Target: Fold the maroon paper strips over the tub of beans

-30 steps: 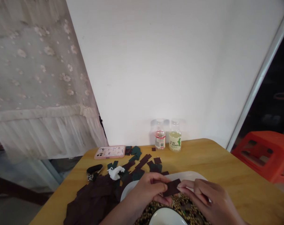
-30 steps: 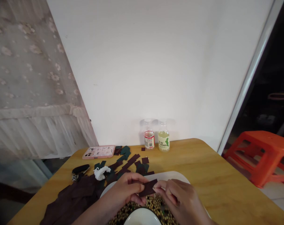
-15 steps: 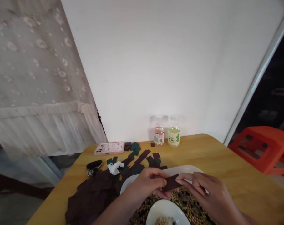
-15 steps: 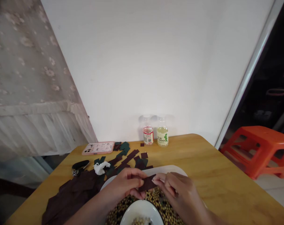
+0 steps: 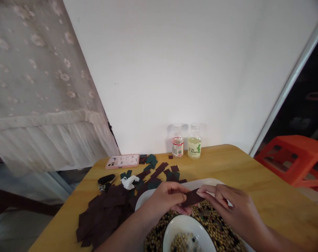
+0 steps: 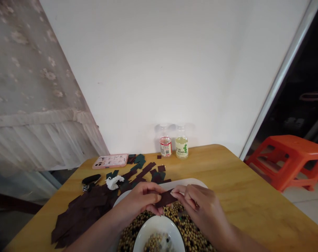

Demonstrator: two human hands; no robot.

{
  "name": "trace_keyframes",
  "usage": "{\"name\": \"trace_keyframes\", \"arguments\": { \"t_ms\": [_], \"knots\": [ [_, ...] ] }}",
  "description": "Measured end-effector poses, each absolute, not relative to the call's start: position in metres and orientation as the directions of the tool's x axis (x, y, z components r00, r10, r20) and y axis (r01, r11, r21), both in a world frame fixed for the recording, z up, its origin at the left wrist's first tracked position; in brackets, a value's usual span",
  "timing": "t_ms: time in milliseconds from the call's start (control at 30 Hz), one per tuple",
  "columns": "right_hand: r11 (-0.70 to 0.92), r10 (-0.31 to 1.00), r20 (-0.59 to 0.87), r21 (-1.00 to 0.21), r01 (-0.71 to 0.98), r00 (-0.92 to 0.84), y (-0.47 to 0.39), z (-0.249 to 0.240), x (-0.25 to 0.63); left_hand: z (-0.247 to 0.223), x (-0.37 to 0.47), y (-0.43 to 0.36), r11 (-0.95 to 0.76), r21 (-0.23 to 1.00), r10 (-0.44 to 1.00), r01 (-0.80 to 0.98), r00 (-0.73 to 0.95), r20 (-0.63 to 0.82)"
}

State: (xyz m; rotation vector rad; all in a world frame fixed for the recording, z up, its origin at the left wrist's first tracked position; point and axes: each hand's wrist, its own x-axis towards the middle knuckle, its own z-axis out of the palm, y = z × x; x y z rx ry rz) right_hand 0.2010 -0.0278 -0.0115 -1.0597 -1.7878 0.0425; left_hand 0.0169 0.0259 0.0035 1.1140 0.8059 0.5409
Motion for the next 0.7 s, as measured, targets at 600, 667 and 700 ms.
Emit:
{"name": "trace_keyframes", "arguments": {
  "t_ms": [600,667,700],
  "knots": [
    [0.625,0.643,0.757,-0.428,0.653,-0.119,-0.0279,-0.0092,0.2004,0.0035,0.0169,0.0245,0.374,0.927,0.734,0.038,0.599,-0.32],
    [0.622,0.65,0.751,-0.436,0.65,-0.118,-0.0281,-0.0093,0.2006,0.0027,0.017,0.0255,0.374,0.927,0.743,0.022,0.592,-0.313],
    [0.623,0.654,0.747,-0.443,0.644,-0.118,-0.0282,-0.0094,0.2007,0.0021,0.0168,0.0262,0.374,0.927,0.749,0.003,0.589,-0.304]
  ]
}}
